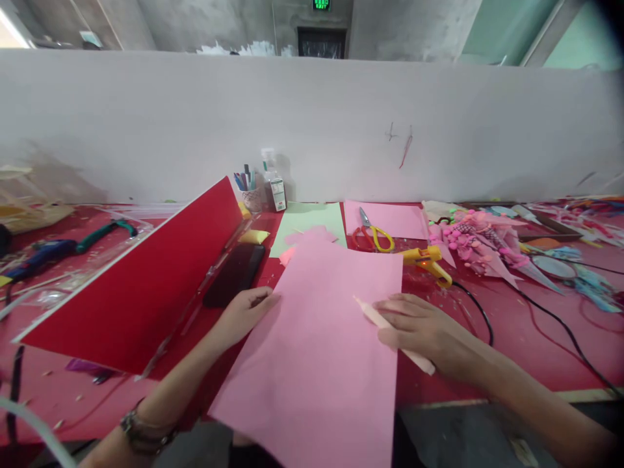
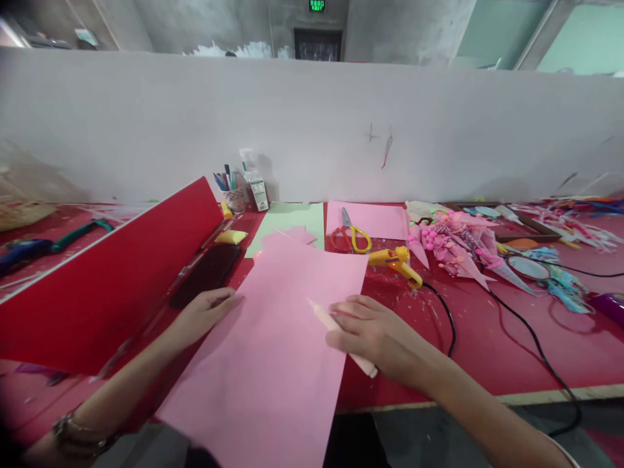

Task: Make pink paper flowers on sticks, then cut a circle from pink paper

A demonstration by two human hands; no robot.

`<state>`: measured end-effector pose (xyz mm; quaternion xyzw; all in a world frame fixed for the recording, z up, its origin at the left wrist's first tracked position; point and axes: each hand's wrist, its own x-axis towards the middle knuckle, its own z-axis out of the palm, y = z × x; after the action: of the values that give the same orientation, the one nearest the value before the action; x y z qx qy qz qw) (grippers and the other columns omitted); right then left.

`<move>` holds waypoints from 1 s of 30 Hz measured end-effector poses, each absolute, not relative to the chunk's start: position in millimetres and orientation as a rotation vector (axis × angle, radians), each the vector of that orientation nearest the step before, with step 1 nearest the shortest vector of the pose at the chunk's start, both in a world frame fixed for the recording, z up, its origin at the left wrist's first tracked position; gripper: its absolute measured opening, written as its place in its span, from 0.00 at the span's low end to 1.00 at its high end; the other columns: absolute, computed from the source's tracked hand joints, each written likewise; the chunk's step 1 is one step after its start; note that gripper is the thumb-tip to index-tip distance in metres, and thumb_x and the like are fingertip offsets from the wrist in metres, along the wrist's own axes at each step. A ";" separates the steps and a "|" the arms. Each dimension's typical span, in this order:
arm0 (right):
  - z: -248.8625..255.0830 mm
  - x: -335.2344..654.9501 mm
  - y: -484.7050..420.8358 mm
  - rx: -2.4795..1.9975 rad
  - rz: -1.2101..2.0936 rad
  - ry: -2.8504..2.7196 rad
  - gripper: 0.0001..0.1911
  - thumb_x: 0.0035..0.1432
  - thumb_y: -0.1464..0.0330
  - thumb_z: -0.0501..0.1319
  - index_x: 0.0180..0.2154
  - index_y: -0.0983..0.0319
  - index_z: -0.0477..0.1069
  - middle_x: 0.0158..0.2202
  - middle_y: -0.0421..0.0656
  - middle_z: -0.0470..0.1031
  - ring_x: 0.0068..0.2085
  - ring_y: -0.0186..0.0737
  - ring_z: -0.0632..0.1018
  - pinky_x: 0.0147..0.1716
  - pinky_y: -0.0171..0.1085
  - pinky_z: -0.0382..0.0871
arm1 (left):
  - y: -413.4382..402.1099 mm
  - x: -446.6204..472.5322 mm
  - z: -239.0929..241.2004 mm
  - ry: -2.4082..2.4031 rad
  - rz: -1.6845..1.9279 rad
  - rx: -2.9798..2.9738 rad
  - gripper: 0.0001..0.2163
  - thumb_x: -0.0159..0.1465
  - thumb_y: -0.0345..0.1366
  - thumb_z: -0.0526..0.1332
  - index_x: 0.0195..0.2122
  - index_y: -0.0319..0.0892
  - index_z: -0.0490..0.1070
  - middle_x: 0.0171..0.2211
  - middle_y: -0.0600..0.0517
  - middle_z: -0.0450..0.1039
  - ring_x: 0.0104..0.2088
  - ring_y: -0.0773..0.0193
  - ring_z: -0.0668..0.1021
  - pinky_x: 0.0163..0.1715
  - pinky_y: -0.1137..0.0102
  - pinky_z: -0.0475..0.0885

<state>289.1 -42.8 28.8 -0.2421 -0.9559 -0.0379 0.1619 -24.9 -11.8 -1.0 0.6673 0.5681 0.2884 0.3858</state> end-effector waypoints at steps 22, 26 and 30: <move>-19.5 200.2 -0.7 -0.754 1.844 -1.695 0.05 0.53 0.70 0.54 0.35 0.62 0.62 0.25 0.38 0.67 0.27 0.30 0.70 0.22 0.28 0.62 | 20.1 -25.5 -18.9 1.599 0.265 2.423 0.11 0.60 0.43 0.49 0.33 0.44 0.65 0.22 0.56 0.67 0.22 0.67 0.69 0.20 0.75 0.55; -19.1 194.5 0.7 -0.744 1.893 -1.776 0.05 0.52 0.69 0.56 0.30 0.65 0.65 0.25 0.38 0.66 0.27 0.31 0.71 0.23 0.28 0.63 | 21.2 -25.7 -17.1 1.590 0.232 2.403 0.12 0.60 0.42 0.49 0.41 0.45 0.64 0.23 0.55 0.68 0.23 0.66 0.71 0.20 0.75 0.55; -17.9 193.1 1.4 -0.756 1.921 -1.761 0.07 0.53 0.68 0.55 0.31 0.65 0.67 0.26 0.39 0.68 0.27 0.30 0.71 0.25 0.30 0.64 | 20.5 -24.7 -16.1 1.576 0.225 2.419 0.14 0.61 0.42 0.47 0.46 0.48 0.63 0.28 0.54 0.71 0.26 0.65 0.73 0.22 0.75 0.59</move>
<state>193.1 1.4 -17.9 -0.2722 -0.6343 0.6918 0.2124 -24.7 20.5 -16.1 0.8290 0.5402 0.0771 0.1226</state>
